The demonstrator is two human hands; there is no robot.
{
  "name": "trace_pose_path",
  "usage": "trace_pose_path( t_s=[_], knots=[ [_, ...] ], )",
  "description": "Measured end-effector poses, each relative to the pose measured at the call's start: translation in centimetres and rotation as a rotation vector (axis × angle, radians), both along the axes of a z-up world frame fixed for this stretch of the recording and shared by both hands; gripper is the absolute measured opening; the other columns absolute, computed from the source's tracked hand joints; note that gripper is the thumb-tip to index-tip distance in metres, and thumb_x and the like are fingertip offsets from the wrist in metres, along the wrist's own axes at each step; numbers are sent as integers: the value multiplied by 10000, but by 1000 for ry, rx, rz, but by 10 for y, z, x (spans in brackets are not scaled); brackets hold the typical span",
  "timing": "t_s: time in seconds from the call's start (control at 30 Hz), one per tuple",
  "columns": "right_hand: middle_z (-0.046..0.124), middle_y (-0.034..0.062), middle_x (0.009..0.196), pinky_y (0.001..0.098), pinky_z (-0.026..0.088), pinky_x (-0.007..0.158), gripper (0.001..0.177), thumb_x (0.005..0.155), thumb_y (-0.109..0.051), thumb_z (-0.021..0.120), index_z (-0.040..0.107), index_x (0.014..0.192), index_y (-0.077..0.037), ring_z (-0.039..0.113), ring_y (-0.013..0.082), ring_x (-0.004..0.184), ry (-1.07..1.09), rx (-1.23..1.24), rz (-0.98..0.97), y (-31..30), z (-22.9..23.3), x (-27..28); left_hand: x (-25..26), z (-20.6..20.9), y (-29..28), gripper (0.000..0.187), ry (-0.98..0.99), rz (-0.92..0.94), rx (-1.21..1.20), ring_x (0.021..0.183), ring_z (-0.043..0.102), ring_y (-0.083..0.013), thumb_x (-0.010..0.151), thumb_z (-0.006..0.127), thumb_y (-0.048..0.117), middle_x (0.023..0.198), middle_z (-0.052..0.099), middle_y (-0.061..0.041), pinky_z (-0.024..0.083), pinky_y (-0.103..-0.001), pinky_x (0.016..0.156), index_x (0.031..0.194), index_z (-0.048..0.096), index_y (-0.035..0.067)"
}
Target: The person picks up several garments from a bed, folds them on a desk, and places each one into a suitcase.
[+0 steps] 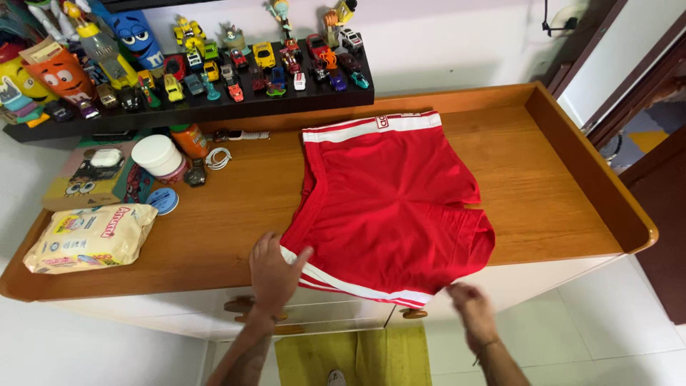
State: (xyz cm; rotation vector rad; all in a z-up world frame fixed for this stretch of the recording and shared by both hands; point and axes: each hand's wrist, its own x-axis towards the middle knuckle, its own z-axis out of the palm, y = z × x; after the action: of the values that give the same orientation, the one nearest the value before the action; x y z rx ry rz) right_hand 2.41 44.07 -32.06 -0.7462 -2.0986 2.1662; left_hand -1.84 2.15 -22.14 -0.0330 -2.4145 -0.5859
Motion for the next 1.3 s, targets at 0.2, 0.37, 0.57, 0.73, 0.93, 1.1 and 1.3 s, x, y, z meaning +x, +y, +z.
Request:
trace_pose_path(
  t_s=[0.2,0.37,0.57,0.73,0.93,1.1,1.3],
  knots=[
    [796,82,915,282,547,760,321,822,-153,756,725,1056,65,721,150,829,-160,-274,255,-49,40,16,-1,20,6,434,-356,14,486,1110,674,-319,762,853,228,1119,709,-154,532,-452,999,1104,683,21],
    [427,-18,615,308,298,413,297,922,-215,797,588,917,-5,347,96,467,-183,-273,155,-23,59,32,17,52,3,618,-366,-92,717,1187,614,-383,715,825,109,1280,624,-186,536,-486,943,1298,622,113],
    [570,9,627,286,358,425,347,856,-146,766,652,1133,29,433,89,475,-160,-62,161,-14,129,52,44,56,2,726,-335,-414,-163,1352,440,-365,586,838,-4,1565,427,-192,440,-448,1064,1287,664,73],
    [577,180,833,373,326,417,685,988,-95,773,517,1623,-73,397,214,545,81,141,74,9,172,28,30,45,-19,304,-351,-459,-107,1073,666,-229,776,854,103,1246,758,-21,524,-373,975,1058,766,174],
    [634,261,1371,384,501,1053,569,948,-89,614,497,1464,121,647,298,1258,305,-744,352,20,227,-53,-13,57,-19,240,-371,-452,1045,1009,667,-178,873,786,10,1154,750,-129,557,-302,930,1078,678,-53],
    [652,57,1314,390,523,1019,575,845,-254,624,526,1370,-40,651,222,1194,196,-543,341,8,223,-101,-81,51,1,284,-239,-500,1362,977,707,-166,897,732,51,1115,760,-124,563,-294,891,1171,689,-12],
    [733,141,841,348,526,761,337,906,-249,828,757,1038,52,680,239,799,-74,660,141,4,194,-154,-122,42,9,410,-713,-609,964,1018,706,-165,850,768,-3,1152,750,-116,574,-306,902,1243,654,-8]
  ],
)
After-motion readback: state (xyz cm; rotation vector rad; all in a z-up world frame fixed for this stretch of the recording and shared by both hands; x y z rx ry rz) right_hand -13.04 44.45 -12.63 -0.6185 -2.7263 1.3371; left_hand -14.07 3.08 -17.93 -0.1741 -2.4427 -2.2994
